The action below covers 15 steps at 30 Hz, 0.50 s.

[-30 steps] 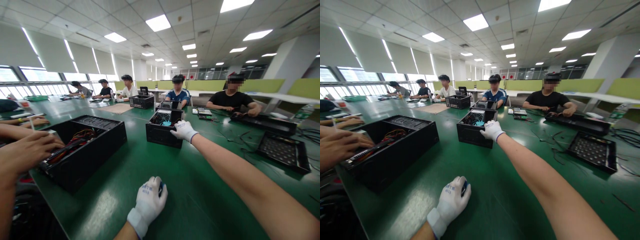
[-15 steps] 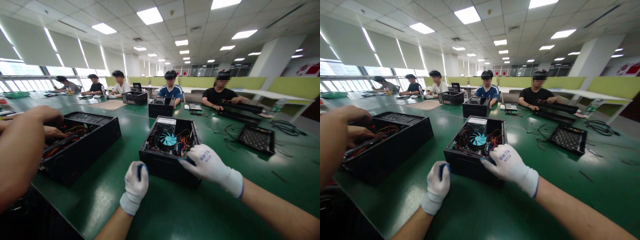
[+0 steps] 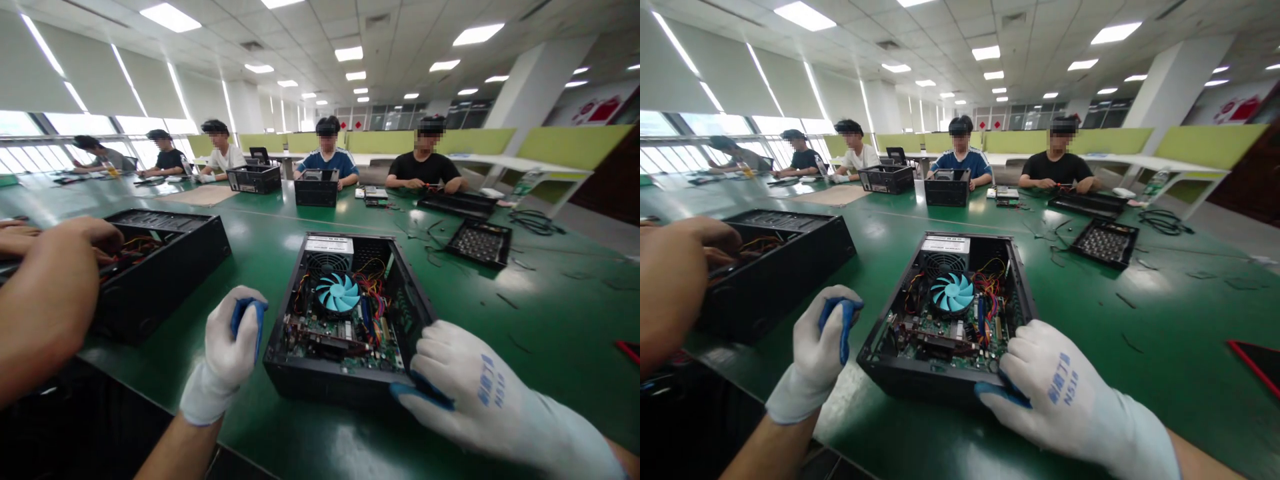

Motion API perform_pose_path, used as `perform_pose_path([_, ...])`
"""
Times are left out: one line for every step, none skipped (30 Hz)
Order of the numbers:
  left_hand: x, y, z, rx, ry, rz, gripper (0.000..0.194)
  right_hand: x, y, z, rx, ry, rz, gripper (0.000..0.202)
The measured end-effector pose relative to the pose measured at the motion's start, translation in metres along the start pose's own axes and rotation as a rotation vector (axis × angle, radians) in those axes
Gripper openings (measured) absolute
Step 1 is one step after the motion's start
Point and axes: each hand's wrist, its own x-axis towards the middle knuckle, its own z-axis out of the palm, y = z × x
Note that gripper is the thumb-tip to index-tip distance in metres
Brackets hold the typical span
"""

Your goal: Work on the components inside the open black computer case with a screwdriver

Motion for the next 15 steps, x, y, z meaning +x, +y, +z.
perform_pose_path([0.003,0.015,-0.006,-0.025,-0.081,0.062,0.019,-0.003,-0.003,-0.002,0.011,-0.005,0.001,0.030])
perform_pose_path([0.007,0.030,-0.010,-0.035,-0.163,0.126,0.015,-0.005,-0.005,-0.004,0.015,-0.006,0.001,0.030])
perform_pose_path([0.010,0.043,-0.012,-0.030,-0.268,0.179,0.012,-0.006,-0.006,-0.005,0.017,-0.005,-0.003,0.030])
perform_pose_path([0.014,0.053,-0.011,-0.012,-0.360,0.237,0.010,-0.006,-0.007,-0.006,0.017,-0.005,-0.006,0.030])
perform_pose_path([0.016,0.062,-0.008,0.010,-0.453,0.272,0.010,-0.006,-0.008,-0.006,0.017,-0.004,-0.007,0.031])
perform_pose_path([0.017,0.068,-0.004,0.036,-0.546,0.288,0.011,-0.006,-0.008,-0.006,0.019,-0.008,-0.006,0.032])
perform_pose_path([0.018,0.071,0.002,0.069,-0.630,0.295,0.013,-0.006,-0.008,-0.006,0.024,-0.010,-0.004,0.032])
perform_pose_path([0.017,0.073,0.007,0.113,-0.705,0.291,0.016,-0.005,-0.008,-0.006,0.029,-0.012,0.000,0.033])
perform_pose_path([0.015,0.073,0.012,0.167,-0.763,0.286,0.018,-0.005,-0.008,-0.006,0.033,-0.013,0.005,0.033])
perform_pose_path([0.012,0.073,0.016,0.225,-0.801,0.289,0.020,-0.004,-0.009,-0.006,0.036,-0.013,0.008,0.034])
perform_pose_path([0.009,0.072,0.018,0.280,-0.819,0.297,0.022,-0.004,-0.010,-0.007,0.038,-0.011,0.008,0.034])
perform_pose_path([0.005,0.072,0.018,0.326,-0.823,0.305,0.023,-0.004,-0.012,-0.008,0.042,-0.009,0.010,0.034])
perform_pose_path([0.001,0.074,0.017,0.355,-0.815,0.309,0.023,-0.005,-0.015,-0.010,0.047,-0.003,0.012,0.033])
perform_pose_path([-0.004,0.076,0.014,0.363,-0.799,0.320,0.022,-0.007,-0.019,-0.012,0.055,0.001,0.016,0.032])
perform_pose_path([-0.009,0.079,0.010,0.359,-0.779,0.333,0.021,-0.009,-0.024,-0.014,0.066,0.004,0.020,0.029])
